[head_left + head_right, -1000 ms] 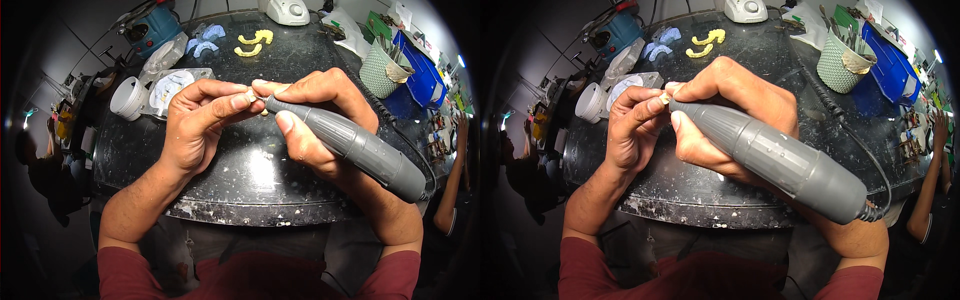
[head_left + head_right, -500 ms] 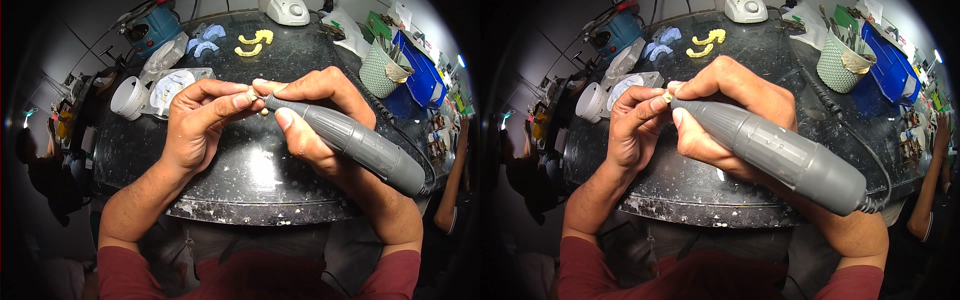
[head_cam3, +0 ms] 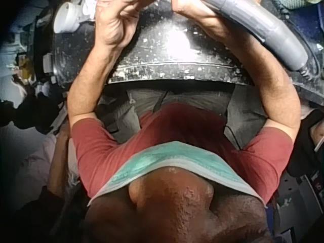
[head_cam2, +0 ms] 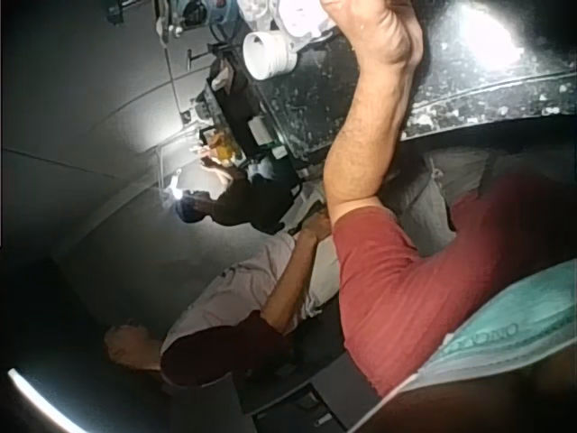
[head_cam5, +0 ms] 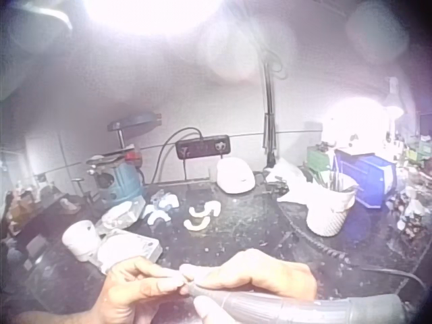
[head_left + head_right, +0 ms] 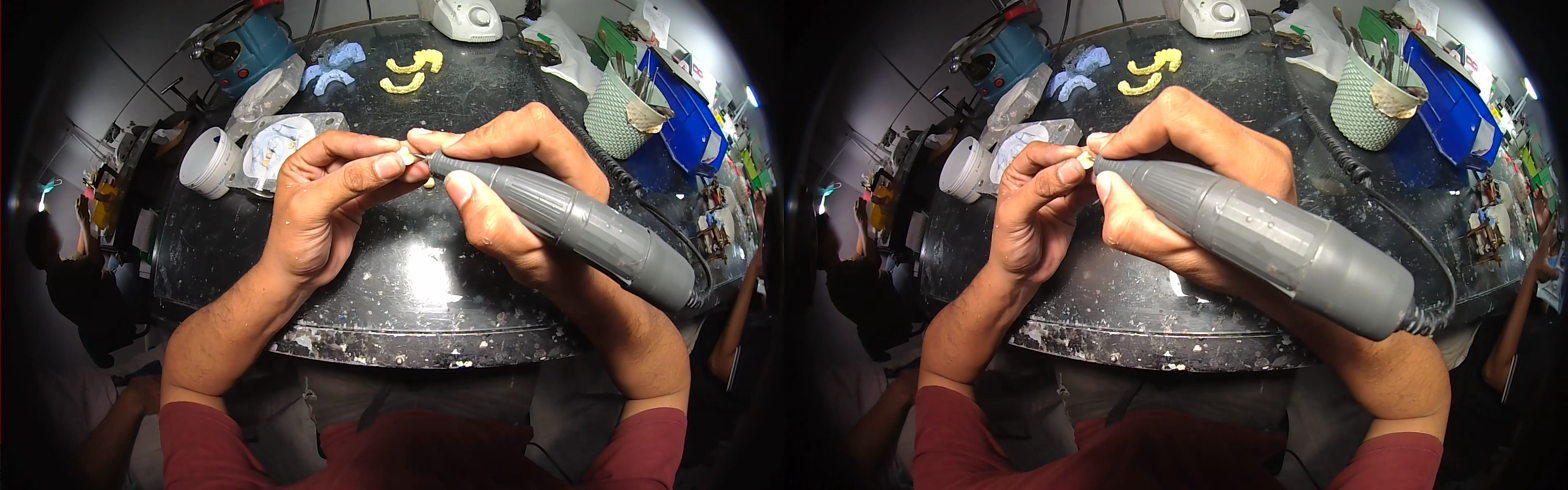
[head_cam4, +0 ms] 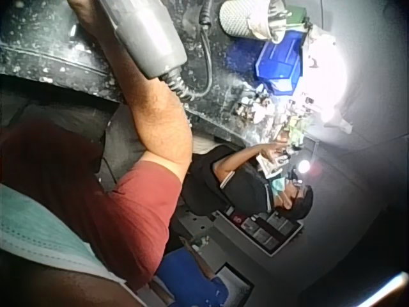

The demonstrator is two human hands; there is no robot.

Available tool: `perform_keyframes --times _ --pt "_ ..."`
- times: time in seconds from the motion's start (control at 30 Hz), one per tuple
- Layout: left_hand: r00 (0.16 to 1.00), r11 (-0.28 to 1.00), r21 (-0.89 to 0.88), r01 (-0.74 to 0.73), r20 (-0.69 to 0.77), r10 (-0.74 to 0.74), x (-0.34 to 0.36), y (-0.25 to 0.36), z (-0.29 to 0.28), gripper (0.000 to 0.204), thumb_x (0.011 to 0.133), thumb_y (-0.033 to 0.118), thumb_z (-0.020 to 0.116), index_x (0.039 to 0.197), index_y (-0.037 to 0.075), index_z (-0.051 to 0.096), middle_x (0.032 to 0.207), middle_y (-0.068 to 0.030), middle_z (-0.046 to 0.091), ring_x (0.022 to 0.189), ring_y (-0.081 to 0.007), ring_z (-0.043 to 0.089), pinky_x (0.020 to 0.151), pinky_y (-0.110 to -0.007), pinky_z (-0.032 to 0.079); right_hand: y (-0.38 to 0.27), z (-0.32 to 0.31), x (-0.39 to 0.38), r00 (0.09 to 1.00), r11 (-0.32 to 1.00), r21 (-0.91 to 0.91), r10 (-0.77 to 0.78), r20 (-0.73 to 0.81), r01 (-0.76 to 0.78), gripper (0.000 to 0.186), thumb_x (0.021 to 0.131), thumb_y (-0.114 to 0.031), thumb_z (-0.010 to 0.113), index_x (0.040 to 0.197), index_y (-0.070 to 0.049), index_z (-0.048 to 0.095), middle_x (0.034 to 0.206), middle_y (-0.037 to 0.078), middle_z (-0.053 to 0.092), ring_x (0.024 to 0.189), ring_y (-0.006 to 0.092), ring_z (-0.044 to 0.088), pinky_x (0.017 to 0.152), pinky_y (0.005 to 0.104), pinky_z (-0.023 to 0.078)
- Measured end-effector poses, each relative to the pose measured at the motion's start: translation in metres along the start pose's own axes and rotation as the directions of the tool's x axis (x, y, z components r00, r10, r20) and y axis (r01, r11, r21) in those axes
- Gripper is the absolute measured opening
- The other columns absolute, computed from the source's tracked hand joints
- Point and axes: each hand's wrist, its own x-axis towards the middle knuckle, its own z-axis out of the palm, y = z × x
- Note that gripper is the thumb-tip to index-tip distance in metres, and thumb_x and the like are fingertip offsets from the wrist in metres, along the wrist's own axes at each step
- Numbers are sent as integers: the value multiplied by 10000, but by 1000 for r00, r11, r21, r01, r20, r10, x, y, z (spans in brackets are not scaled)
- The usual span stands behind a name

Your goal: The person holds a small white dental component and uses a rotary tool to grind its surface. The person repeatedly picks up and puts down different components on the workbench to work on them.

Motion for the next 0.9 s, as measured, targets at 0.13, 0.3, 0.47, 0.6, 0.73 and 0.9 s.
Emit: perform_keyframes --times 0.13,0.3,0.47,0.6,0.73,0.9 --pt "1000 1000 -8 17 2 -17 1 -1 -1 130 884 17 620 1009 -8 648 971 -161 697 955 -249 686 918 -392 546 1 -1 0 1000 1000 5 1 3 -1 149 829 41 577 970 9 541 895 116 621 999 252 666 863 347 525" --pt "1000 999 -19 25 10 -25 1 0 -1 128 885 25 620 1009 8 648 969 -150 697 958 -248 685 924 -397 544 -3 -2 1 1000 1000 -5 2 8 -2 150 833 38 578 974 8 538 905 121 620 1006 261 666 874 352 522" --pt "999 999 -40 34 10 -33 1 -2 -1 132 886 26 621 1016 14 647 978 -151 695 960 -247 683 927 -398 543 0 -2 0 1000 1000 4 -14 -6 14 158 833 26 589 981 5 538 918 128 626 1008 260 665 879 352 515" --pt "999 998 -60 36 13 -35 0 -3 -4 134 888 28 623 1019 16 646 985 -153 694 961 -247 682 928 -397 543 -2 -3 2 1000 999 -33 -15 16 15 156 834 13 590 982 3 541 943 147 647 978 235 666 866 340 507" --pt "999 996 -74 45 18 -44 1 -3 -1 135 890 27 621 1022 16 646 984 -152 694 960 -248 682 928 -396 543 -2 -3 0 1000 1000 -16 -14 -12 14 149 836 7 594 976 3 544 950 152 655 967 226 666 861 336 505" --pt "999 997 -66 31 32 -29 1 -3 -4 136 897 30 612 1028 18 646 990 -155 693 960 -246 681 926 -396 542 -1 -1 1 1000 1000 -7 -3 -3 3 151 836 11 594 977 8 540 946 152 652 993 249 666 873 349 511"
